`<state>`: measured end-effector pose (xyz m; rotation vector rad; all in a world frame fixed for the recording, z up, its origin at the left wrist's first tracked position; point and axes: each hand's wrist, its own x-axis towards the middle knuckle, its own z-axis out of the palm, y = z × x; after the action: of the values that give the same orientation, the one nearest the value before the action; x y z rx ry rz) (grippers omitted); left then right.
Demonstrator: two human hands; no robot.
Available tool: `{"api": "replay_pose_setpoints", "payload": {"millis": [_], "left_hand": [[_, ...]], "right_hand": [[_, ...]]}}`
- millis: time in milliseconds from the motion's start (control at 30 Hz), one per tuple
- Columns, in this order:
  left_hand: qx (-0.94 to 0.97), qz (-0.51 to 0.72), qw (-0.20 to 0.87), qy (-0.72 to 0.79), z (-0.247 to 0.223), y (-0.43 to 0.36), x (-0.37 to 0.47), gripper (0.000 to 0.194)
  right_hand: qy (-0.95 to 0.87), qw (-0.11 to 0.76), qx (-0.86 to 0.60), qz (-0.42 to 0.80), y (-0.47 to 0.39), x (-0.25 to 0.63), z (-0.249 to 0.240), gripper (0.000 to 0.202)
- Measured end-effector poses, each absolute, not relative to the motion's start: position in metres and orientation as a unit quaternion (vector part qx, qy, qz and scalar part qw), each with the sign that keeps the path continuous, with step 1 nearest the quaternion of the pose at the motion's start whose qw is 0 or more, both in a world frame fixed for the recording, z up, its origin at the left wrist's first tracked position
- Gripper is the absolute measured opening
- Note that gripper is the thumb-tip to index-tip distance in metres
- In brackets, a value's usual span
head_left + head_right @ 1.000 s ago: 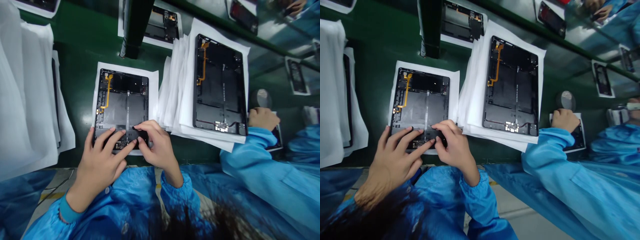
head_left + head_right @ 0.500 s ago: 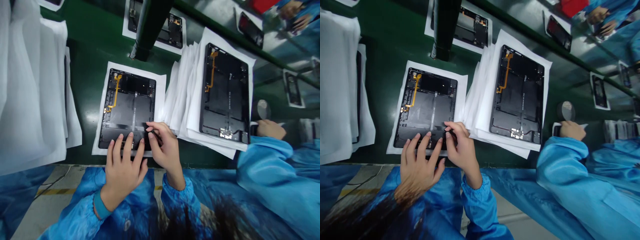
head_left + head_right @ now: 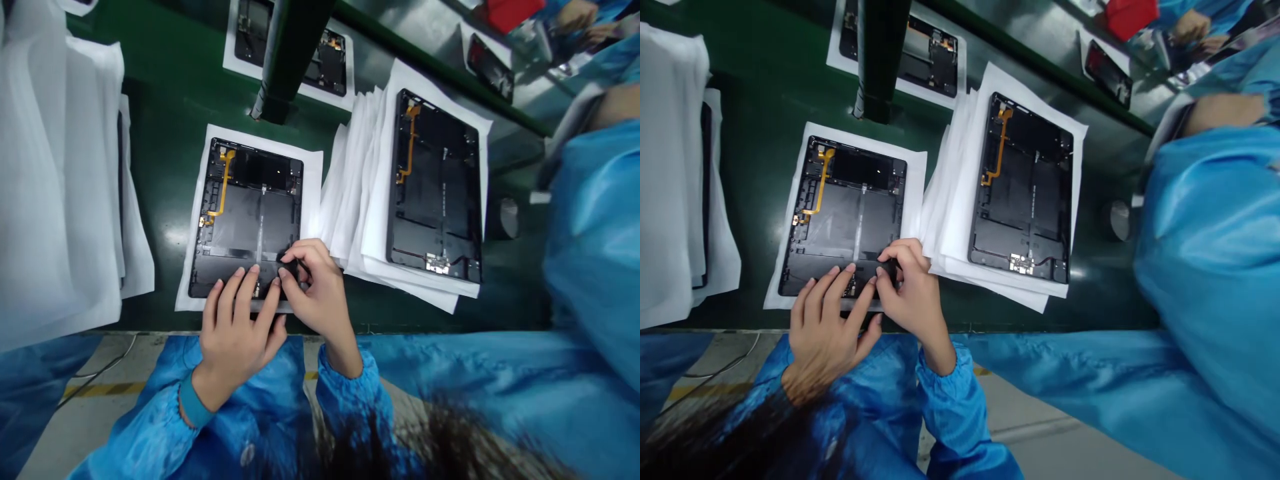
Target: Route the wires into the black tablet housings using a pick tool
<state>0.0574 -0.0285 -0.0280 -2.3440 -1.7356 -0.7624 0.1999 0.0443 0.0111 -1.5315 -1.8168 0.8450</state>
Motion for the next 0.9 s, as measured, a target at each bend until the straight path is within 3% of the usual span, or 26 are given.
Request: {"api": "replay_pose_setpoints", "payload": {"millis": [233,500,900], "left_hand": [[-0.776,-0.247,0.062,-0.577,-0.0260,-0.0282,0.0578,0.054],[-0.772,-0.262,0.068,-0.575,-0.0281,-0.0270,0.0576,0.052],[-0.771,-0.261,0.072,-0.577,-0.0302,-0.0281,0.0586,0.053]], "right_hand": [[-0.677,0.299,-0.576,0.347,0.0459,0.2030,0.0113,0.020],[-0.733,0.308,-0.535,0.286,0.0392,0.2057,0.0091,0.010],[-0.746,0.279,-0.534,0.285,0.0414,0.2038,0.0102,0.011]]}}
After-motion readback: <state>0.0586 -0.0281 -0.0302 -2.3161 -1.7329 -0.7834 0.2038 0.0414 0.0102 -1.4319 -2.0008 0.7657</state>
